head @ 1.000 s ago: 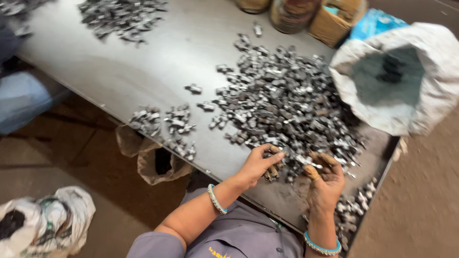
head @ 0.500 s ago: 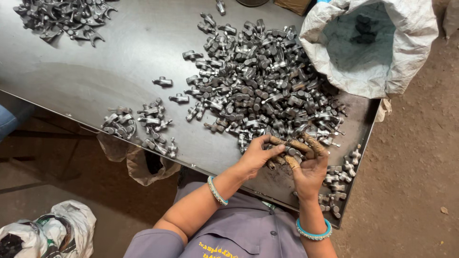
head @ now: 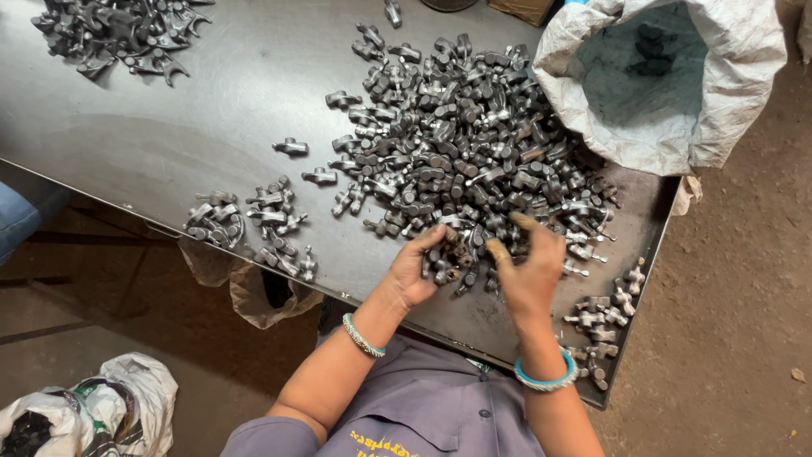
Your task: The person sorts small metal castings spread on a sloped metal table, picking items one at a time and placing acceptable pieces into an open sack at the edge of the table. Early in the clip they move a blue plastic bag aside and handle the sack while continuing to pick through the pile.
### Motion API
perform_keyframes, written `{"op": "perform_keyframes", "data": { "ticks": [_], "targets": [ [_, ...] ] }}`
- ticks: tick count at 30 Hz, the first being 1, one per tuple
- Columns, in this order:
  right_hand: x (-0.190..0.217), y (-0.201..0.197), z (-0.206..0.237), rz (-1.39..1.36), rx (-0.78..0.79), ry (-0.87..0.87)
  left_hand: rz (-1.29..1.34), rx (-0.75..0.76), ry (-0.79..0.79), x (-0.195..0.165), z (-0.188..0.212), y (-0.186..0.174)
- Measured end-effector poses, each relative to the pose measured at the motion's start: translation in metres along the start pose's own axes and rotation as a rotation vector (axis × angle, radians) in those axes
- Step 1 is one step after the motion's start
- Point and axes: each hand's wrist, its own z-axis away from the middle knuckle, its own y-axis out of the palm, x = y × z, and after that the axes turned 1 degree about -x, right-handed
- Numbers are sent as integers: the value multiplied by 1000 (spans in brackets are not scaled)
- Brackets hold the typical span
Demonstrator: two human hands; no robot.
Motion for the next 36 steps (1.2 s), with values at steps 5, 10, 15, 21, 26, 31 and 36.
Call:
{"op": "perform_keyframes", "data": {
  "ticks": [5,10,15,21,26,31,36],
  "targets": [
    [30,17,-12,239,76,-45,-233,-56,130,-15,1,-11],
    [31,18,-17,172,105,-14,-321,-93,158,-16,5,-13],
    [-12,5,-1,-678,67,192,-390,-88,114,-8,12,-13],
    [-70,-14,30,-1534,93,756,-363,-46,-14,11,7,-17],
    [-81,-21,43,-1560,89,855,-340,-8,-81,23,-2,-16],
    [-77,-26,53,-1380,50,838,-466,-31,-99,38,-4,-6],
    [-38,-29,86,-1077,160,435,-546,-48,-149,58,7,-11]
  ]
}}
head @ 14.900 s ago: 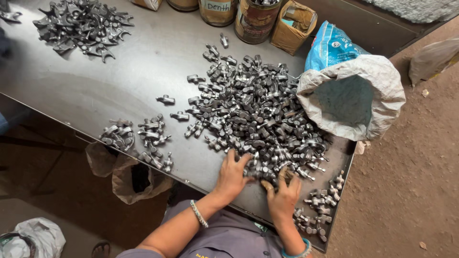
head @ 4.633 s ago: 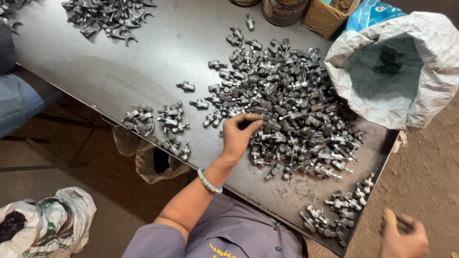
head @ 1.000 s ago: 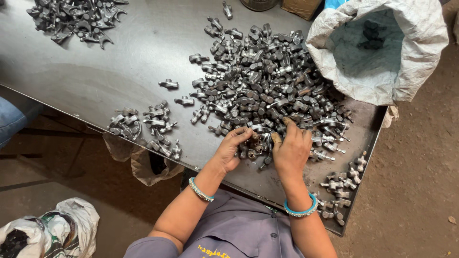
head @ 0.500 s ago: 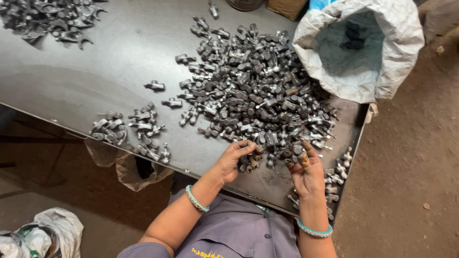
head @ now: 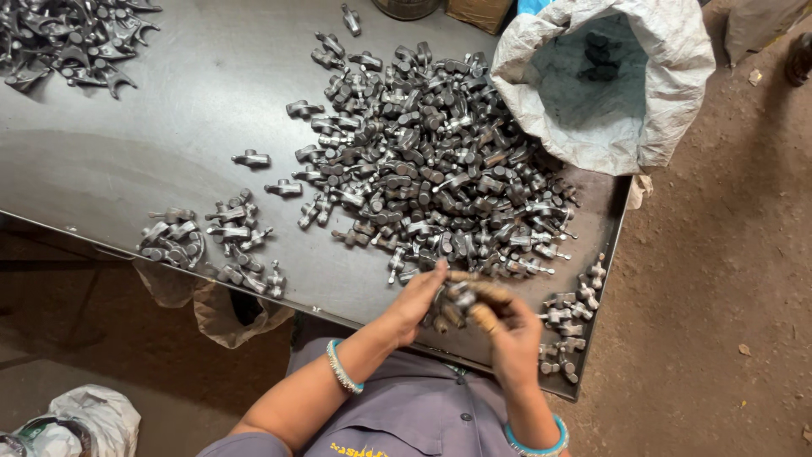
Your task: The person sorts small metal castings spread on a sloped metal table, picking items one at a time and placing acceptable pieces into an open sack at the edge of the table. Early in the clip they move a blue plastic bag aside and handle the sack while continuing to pick through the pile.
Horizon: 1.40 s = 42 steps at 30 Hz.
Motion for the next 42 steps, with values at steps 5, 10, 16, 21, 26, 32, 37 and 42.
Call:
{"op": "perform_keyframes", "data": {
  "ticks": [5,10,16,21,26,32,37,42],
  "targets": [
    [29,-2,-14,662,-175,-136,284,121,-145,11,11,-20],
    [42,-11,-48,1283,-200,-454,278,49,-173,3,23,-27],
    [36,-19,-55,1166,-201,-322,86,138,-118,-10,20,-8],
    [31,-48,-38,159,-170,-221,-116,45,-62,-5,8,10],
    [12,-52,-35,-376,-152,61,-107,105,19,-3,-3,16],
    [-13,-46,-37,-346,-151,243,-47,152,7,-1,-15,10],
    [-19,-39,-22,-222,-123,243,-63,106,-127,4,-16,5],
    [12,-16,9,441,24,-186,71,30,-277,11,-5,2]
  ]
}}
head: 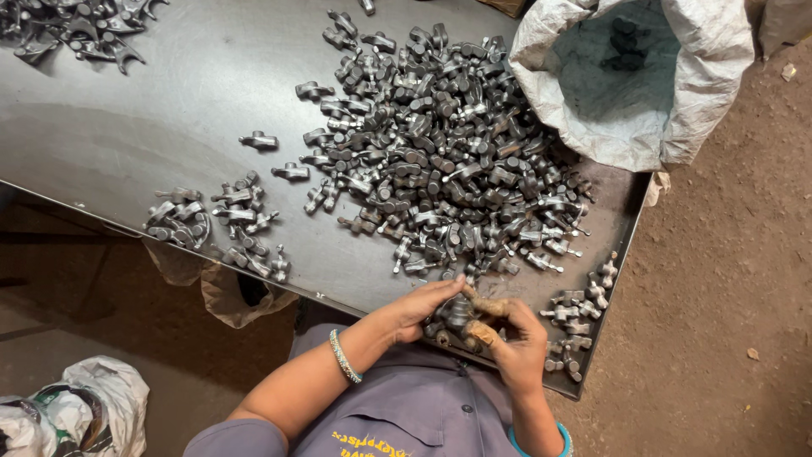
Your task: The person sorts small metal castings spread on a sloped metal table, picking items one at a time and placing acceptable pieces into an open sack at the edge of the table. Early in the clip they move a blue plastic bag aside and handle the sack while continuing to pick through the pile.
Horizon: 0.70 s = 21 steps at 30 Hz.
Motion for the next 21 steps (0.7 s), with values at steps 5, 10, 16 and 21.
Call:
{"op": "perform_keyframes", "data": {
  "ticks": [5,10,16,21],
  "targets": [
    [15,-5,-40,697,-144,-33,150,171,36,0,6,-12],
    [1,3,-55,874,-114,-118,226,103,96,-6,7,-15],
    [-13,-23,-27,421,-144,283,219,74,133,-18,14,-9],
    [-34,-43,-9,-127,-127,270,185,-5,88,-27,16,-5]
  ]
}}
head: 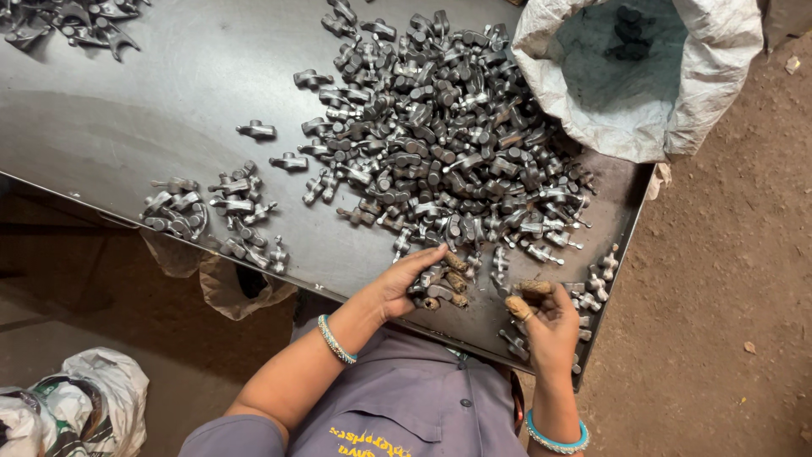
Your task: The person sorts small metal castings spread on a sloped metal table, picking items one at a time and placing acceptable pieces into an open sack at the edge of the table. Early in the clip they move a blue plastic bag aside and handle the sack while continuing to pick through the pile.
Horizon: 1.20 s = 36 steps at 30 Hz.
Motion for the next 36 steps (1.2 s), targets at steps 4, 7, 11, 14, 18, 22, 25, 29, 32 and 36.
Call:
{"op": "perform_keyframes", "data": {
  "ticks": [4,7,11,14,18,22,25,29,32,36],
  "targets": [
    [-10,-9,-1,-237,28,123,-38,89,65,0,-4,-1],
    [-13,-12,-3,-381,54,180,-45,55,46,3,-6,-3],
    [-17,-15,-4,-469,47,216,-65,85,63,6,-8,-5],
    [-21,-20,-2,-474,41,205,-55,56,35,8,-9,-5],
    [-25,-25,-1,-460,35,194,-71,84,26,11,-11,-5],
    [-30,-21,-5,-487,-68,370,-95,94,34,16,-17,-5],
    [-32,-13,-6,-654,-164,525,-100,92,19,23,-20,-6],
    [-29,-5,0,-627,-265,609,-105,101,23,32,-23,-5],
    [-25,2,10,-673,-170,511,-140,70,20,38,-24,-1],
    [-24,12,16,-678,-109,476,-190,45,16,45,-22,6]
  ]
}}
